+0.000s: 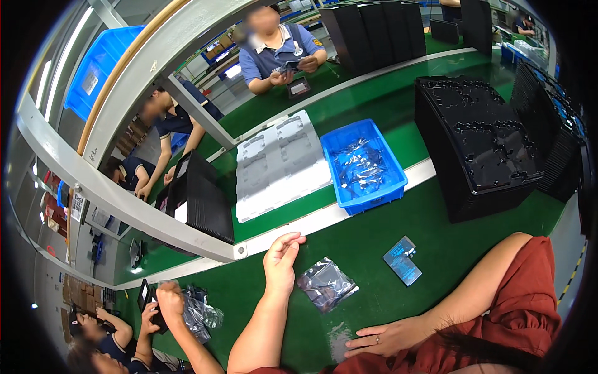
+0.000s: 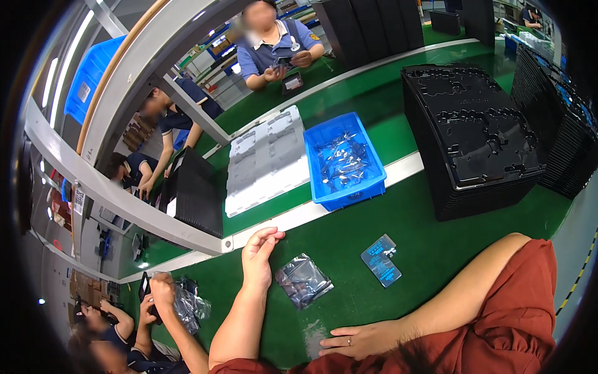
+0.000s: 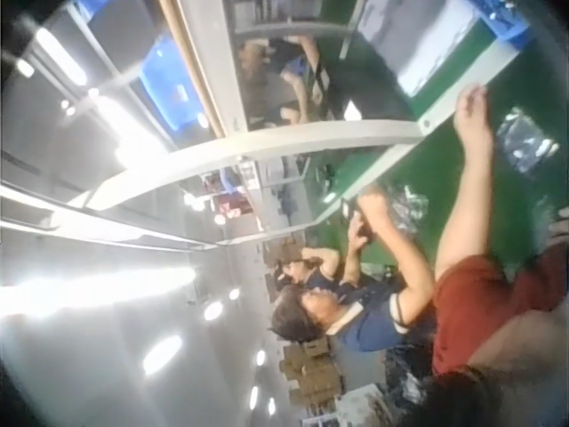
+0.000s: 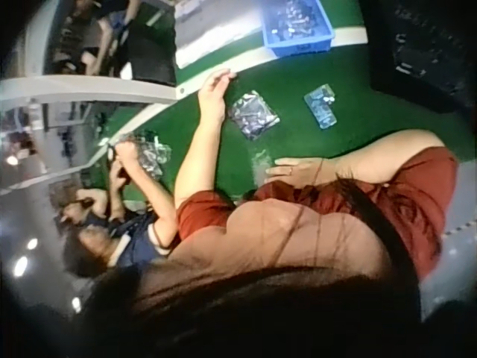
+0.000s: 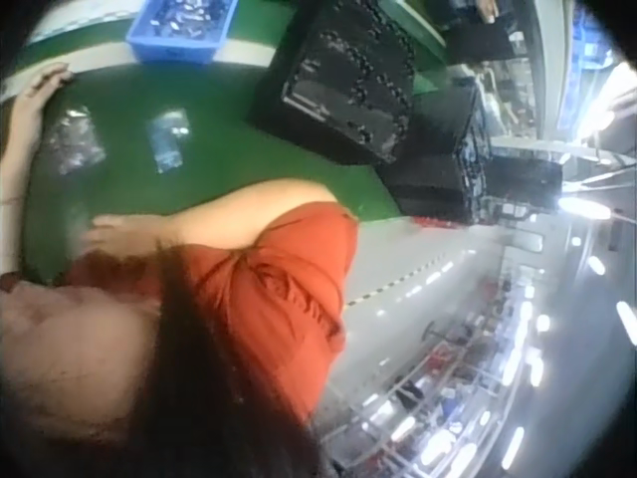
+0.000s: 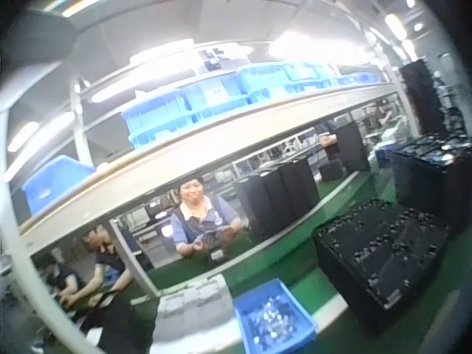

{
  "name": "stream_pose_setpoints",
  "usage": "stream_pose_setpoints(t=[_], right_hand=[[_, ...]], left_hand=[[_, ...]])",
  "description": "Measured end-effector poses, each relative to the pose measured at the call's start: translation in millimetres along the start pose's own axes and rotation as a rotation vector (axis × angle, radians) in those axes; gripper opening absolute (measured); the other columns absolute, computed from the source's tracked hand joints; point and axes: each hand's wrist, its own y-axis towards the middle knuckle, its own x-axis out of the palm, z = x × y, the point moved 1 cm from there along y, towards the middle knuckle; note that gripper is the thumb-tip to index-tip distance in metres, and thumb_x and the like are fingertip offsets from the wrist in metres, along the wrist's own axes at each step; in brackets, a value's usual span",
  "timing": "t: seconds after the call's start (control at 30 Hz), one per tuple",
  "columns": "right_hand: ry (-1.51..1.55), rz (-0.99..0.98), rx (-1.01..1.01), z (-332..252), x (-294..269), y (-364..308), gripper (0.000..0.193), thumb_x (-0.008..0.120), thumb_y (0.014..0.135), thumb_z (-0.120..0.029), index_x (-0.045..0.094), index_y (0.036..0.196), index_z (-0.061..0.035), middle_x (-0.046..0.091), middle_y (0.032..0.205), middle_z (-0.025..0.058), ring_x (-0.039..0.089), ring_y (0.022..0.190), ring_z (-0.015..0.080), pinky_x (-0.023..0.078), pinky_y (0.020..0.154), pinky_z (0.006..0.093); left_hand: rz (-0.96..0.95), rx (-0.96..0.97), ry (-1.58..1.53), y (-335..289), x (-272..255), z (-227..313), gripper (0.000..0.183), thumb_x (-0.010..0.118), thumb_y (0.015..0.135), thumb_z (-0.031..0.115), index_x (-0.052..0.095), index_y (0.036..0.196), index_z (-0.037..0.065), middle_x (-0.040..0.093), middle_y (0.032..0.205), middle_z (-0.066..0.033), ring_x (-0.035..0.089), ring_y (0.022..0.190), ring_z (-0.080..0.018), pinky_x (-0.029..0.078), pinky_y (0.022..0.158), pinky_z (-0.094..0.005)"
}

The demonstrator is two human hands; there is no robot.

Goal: The person unpacks small electronic components from plastic bags and places them into a black plastic tray. The person repeats this process, handling multiple items and organizing them into the tray on a green workbench.

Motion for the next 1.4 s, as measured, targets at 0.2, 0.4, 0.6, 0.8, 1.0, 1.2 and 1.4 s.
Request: stream_pose_setpoints(t=[0.2,0.4,0.6,0.8,1.0,1.2,1.4], right_hand=[[0.014,-0.149,-0.013,0.6,-11.4,0.3,0.034,0.048,0.087,-0.038,0.069,0.088,-0.0113,0.034,0.147,0.0051,0.018,0.141,0.0271,0.017,0.115,0.04],[0.206,-0.098,0.003,0.1,-3.9,-1.7,0.036,0.052,0.086,-0.039,0.068,0.087,-0.0073,0.03,0.148,0.0088,0.018,0.141,0.0274,0.019,0.114,0.041],[0.453,-0.223,0.011,8.6,-31.0,3.7,0.029,0.061,0.081,-0.029,0.063,0.084,0.0001,0.026,0.149,0.0142,0.019,0.14,0.0303,0.023,0.113,0.0431],[0.441,-0.192,0.006,6.9,-22.5,1.1,0.022,0.061,0.077,-0.017,0.062,0.088,0.0024,0.025,0.149,0.0157,0.019,0.14,0.0314,0.022,0.114,0.0438],[0.615,-0.123,0.135,0.8,-9.3,-1.9,0.029,0.061,0.077,-0.014,0.062,0.1,0.0032,0.022,0.15,0.0153,0.017,0.141,0.0305,0.019,0.115,0.0445],[0.452,-0.162,0.06,0.6,-7.0,-2.7,0.031,0.06,0.078,-0.016,0.062,0.103,0.0021,0.021,0.151,0.0146,0.014,0.142,0.0295,0.018,0.116,0.0446],[0.563,-0.247,0.058,4.6,-22.4,1.5,0.03,0.061,0.076,-0.012,0.061,0.101,0.0057,0.022,0.15,0.0166,0.013,0.142,0.0313,0.015,0.116,0.0463]], left_hand=[[0.034,0.031,-0.009,-1.6,-3.3,3.3,0.019,0.055,0.091,0.003,0.06,0.108,-0.001,0.065,0.102,-0.0099,0.06,0.1,-0.0166,0.042,0.094,-0.0301],[0.083,0.093,0.012,-3.0,-6.8,9.7,0.019,0.055,0.09,0.001,0.059,0.109,-0.002,0.064,0.104,-0.0097,0.06,0.1,-0.0166,0.045,0.092,-0.0296],[0.065,0.162,0.068,-5.9,-7.1,17.6,0.022,0.056,0.089,0.001,0.059,0.111,-0.002,0.063,0.106,-0.0094,0.06,0.1,-0.0159,0.045,0.092,-0.0289],[-0.007,0.089,0.128,-7.4,-4.2,4.6,0.025,0.057,0.09,0.003,0.057,0.114,-0.002,0.064,0.106,-0.01,0.06,0.099,-0.0152,0.046,0.09,-0.0284],[-0.074,0.029,0.211,-9.1,7.0,1.4,0.023,0.059,0.089,0.005,0.059,0.112,-0.002,0.066,0.098,-0.0094,0.062,0.089,-0.0128,0.05,0.081,-0.0253],[-0.067,0.093,0.324,-8.3,4.5,-9.1,0.022,0.062,0.088,0.006,0.062,0.109,-0.001,0.067,0.094,-0.0078,0.061,0.083,-0.0107,0.05,0.076,-0.0243],[-0.081,0.049,0.278,-5.5,4.3,-8.7,0.022,0.061,0.088,0.005,0.062,0.109,-0.001,0.067,0.093,-0.007,0.06,0.084,-0.0102,0.049,0.078,-0.0238]])
